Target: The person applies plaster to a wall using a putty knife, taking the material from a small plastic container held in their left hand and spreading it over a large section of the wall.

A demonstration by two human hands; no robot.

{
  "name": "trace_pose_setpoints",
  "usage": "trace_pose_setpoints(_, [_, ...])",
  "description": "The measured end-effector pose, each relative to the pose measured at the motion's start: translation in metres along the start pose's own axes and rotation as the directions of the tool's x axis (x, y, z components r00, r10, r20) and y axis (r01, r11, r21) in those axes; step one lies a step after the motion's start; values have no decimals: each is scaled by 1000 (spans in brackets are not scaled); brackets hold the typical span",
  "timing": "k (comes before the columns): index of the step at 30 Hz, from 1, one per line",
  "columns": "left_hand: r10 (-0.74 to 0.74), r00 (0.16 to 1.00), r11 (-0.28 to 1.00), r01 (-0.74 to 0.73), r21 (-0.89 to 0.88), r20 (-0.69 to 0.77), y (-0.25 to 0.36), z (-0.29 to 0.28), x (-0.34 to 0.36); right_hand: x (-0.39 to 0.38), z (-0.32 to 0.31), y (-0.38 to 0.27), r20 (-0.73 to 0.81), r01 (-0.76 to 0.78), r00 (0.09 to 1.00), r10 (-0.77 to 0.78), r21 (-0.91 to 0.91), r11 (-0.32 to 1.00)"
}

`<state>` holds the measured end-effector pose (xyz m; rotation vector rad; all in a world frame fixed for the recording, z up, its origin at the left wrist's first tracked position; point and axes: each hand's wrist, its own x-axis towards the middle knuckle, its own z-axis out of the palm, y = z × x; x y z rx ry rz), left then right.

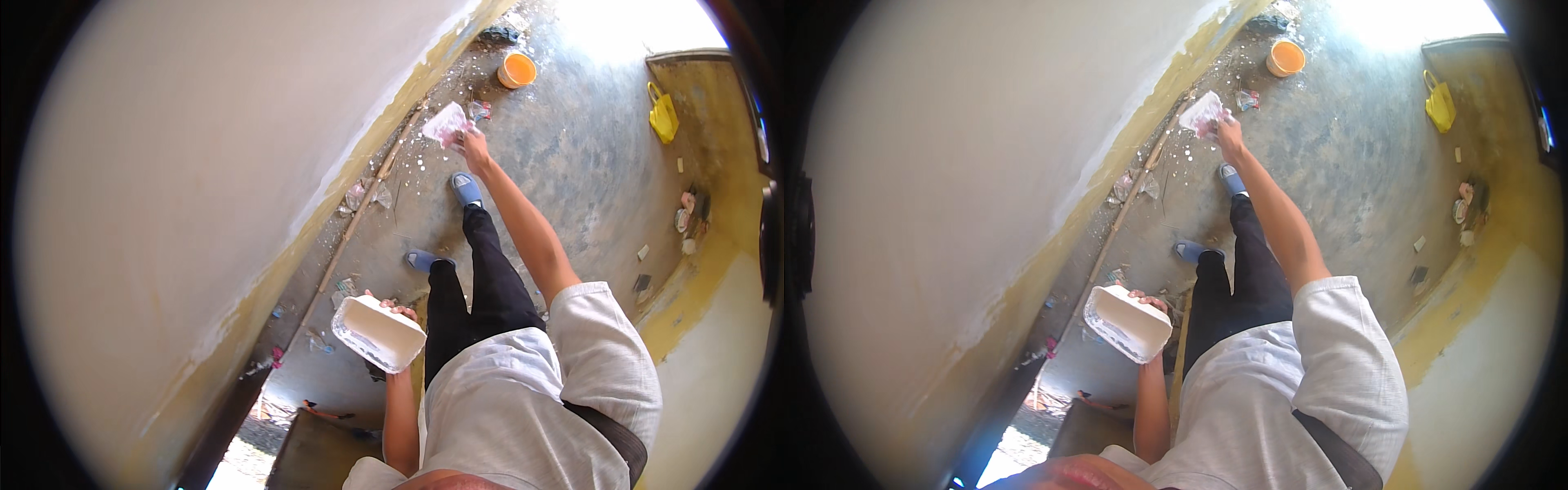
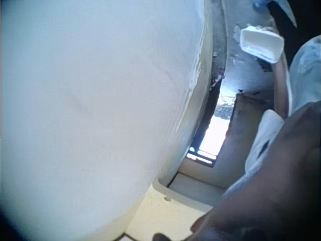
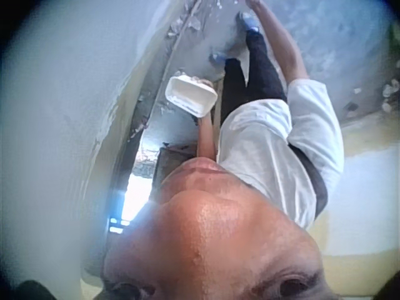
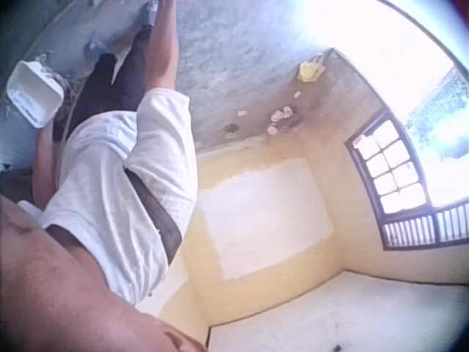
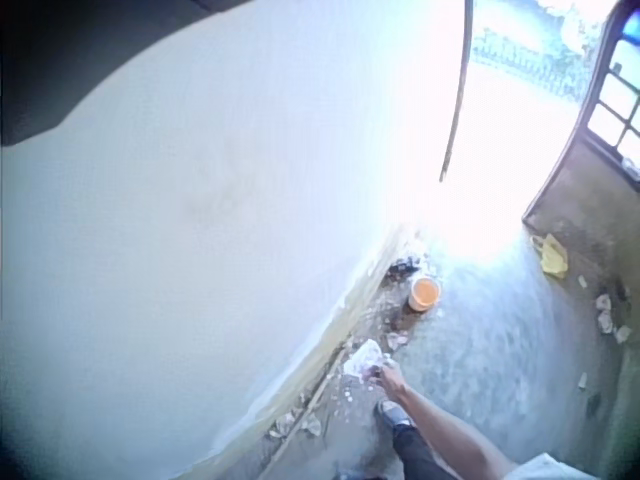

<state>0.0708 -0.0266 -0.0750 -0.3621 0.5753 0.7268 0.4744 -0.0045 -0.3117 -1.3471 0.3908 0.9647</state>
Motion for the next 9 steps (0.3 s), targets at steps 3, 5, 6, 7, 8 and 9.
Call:
trace_pose_setpoints(3, [-55,998,999,55,-1,25,-32,20,24,51,2,-46,57,25,998,-25,-7,1000])
trace_pose_setpoints(5, [-76,997,997,76,-11,17,-55,37,41,93,-1,-69,92,37,995,-37,6,999])
trace_pose_setpoints(6, [-78,997,996,78,-39,11,-63,42,49,110,1,-72,141,41,989,-41,-1,999])
trace_pose_setpoints(7, [-72,997,997,72,-31,7,-68,44,57,119,9,-81,145,34,989,-35,5,999])
trace_pose_setpoints(8, [-64,998,998,64,-9,3,-72,45,66,130,16,-92,170,48,984,-46,-6,999])
trace_pose_setpoints(9, [-53,999,999,53,7,-1,-77,45,76,141,23,-104,198,61,979,-56,-22,998])
